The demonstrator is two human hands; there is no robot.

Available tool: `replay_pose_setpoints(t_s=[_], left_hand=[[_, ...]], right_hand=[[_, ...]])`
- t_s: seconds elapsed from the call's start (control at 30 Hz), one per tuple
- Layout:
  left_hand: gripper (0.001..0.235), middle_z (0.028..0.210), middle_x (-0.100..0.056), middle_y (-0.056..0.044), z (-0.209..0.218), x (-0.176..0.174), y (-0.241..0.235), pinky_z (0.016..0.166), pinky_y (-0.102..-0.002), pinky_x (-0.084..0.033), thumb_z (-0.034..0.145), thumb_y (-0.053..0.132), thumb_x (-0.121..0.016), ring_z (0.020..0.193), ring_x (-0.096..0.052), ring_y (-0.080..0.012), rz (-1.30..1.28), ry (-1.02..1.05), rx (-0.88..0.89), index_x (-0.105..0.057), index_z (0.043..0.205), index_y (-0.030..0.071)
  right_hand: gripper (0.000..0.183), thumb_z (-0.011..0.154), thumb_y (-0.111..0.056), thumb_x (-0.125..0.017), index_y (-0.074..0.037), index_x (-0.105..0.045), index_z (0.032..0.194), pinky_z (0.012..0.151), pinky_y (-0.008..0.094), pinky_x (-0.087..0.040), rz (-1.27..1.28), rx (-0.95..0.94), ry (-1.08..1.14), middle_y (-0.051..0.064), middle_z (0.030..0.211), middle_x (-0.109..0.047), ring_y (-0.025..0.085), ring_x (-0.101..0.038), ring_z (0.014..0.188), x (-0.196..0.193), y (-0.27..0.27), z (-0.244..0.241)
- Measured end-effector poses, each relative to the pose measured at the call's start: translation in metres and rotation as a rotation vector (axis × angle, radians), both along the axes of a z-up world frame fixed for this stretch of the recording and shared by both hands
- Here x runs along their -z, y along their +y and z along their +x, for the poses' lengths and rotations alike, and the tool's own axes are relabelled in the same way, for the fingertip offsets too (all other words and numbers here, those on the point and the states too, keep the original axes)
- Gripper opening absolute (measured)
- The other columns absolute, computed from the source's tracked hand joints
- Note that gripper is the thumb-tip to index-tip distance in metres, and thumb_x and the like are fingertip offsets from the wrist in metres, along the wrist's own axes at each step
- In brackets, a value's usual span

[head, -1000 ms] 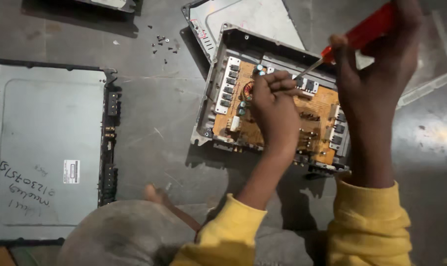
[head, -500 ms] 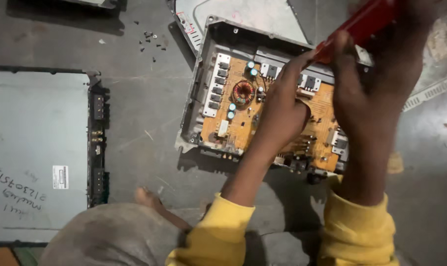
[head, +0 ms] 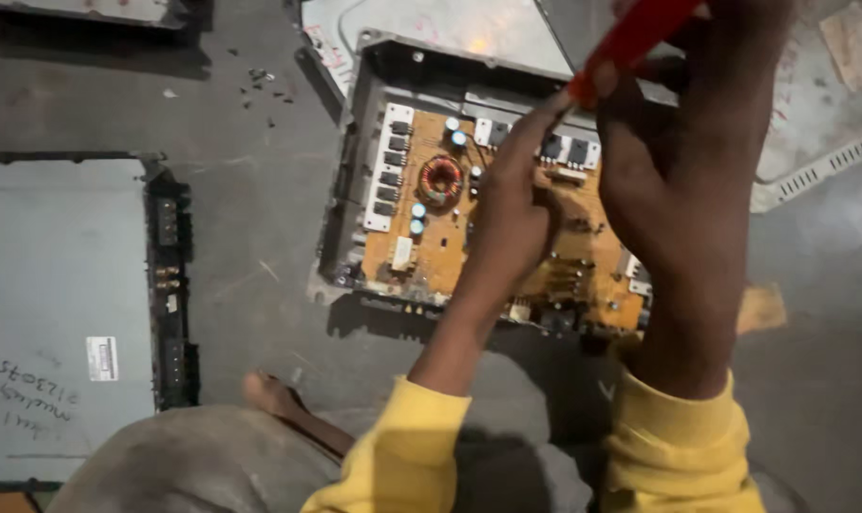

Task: The person sits on the floor and uses a screwdriver to remove screws from the casing of an electronic device. They then use a brush to clean the internal circuit board and reattach the casing.

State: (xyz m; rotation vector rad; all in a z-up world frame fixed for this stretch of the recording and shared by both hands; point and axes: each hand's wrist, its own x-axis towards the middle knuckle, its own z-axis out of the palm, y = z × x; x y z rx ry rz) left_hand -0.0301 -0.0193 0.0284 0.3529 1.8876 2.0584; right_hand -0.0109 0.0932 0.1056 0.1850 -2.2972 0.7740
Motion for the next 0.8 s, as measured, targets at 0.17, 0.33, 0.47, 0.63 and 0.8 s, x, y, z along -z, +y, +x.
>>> replay_pose_setpoints(t_s=[0.17,0.33,0.47,0.63,0.8], left_hand=[[0.095,0.161,-0.048,-0.014,0.003,0.005,0.001,0.129,-0.037,-0.038,0.071,-0.028,-0.043,0.156,-0.043,-0.0305,0.018,0.189,-0.047,-0.043,0.157,0.013],[0.095,0.159,-0.052,-0.014,0.009,0.0,-0.002,0.126,-0.036,-0.04,0.07,-0.027,-0.046,0.155,-0.045,-0.03,0.01,0.167,-0.051,-0.045,0.157,0.013],[0.09,0.16,-0.048,-0.012,0.005,-0.004,-0.003,0.101,-0.036,-0.054,0.075,-0.026,-0.046,0.15,-0.047,-0.0282,0.101,0.042,-0.03,-0.045,0.156,0.015],[0.09,0.157,-0.054,-0.013,0.004,0.0,-0.005,0.123,-0.035,-0.044,0.072,-0.026,-0.048,0.152,-0.049,-0.029,0.057,0.126,-0.091,-0.051,0.153,0.013],[0.085,0.157,-0.056,-0.015,0.004,0.004,-0.002,0.125,-0.037,-0.044,0.077,-0.025,-0.048,0.153,-0.049,-0.0295,0.078,0.179,-0.092,-0.051,0.154,0.012]], right_hand=[[0.05,0.105,0.007,-0.072,-0.012,-0.044,0.142,0.086,0.025,-0.052,0.047,0.039,-0.023,0.005,0.128,-0.058,0.013,-0.066,0.109,-0.005,-0.001,0.007],[0.05,0.104,0.009,-0.071,-0.012,-0.048,0.143,0.073,0.027,-0.051,-0.036,0.046,0.025,0.008,0.118,-0.062,0.017,-0.065,0.091,-0.022,-0.012,0.002],[0.05,0.107,0.008,-0.065,-0.011,-0.042,0.147,0.085,0.026,-0.06,-0.03,0.039,-0.057,0.007,0.129,-0.06,0.015,-0.069,0.106,-0.03,-0.013,0.0],[0.064,0.1,-0.004,-0.081,-0.012,-0.041,0.15,0.086,0.027,-0.061,0.162,0.086,0.026,0.015,0.143,-0.05,0.02,-0.064,0.103,-0.018,-0.015,0.003],[0.056,0.103,0.002,-0.078,-0.005,-0.043,0.147,0.084,0.032,-0.054,0.117,0.077,-0.015,0.018,0.136,-0.052,0.022,-0.062,0.1,-0.015,-0.014,0.003]])
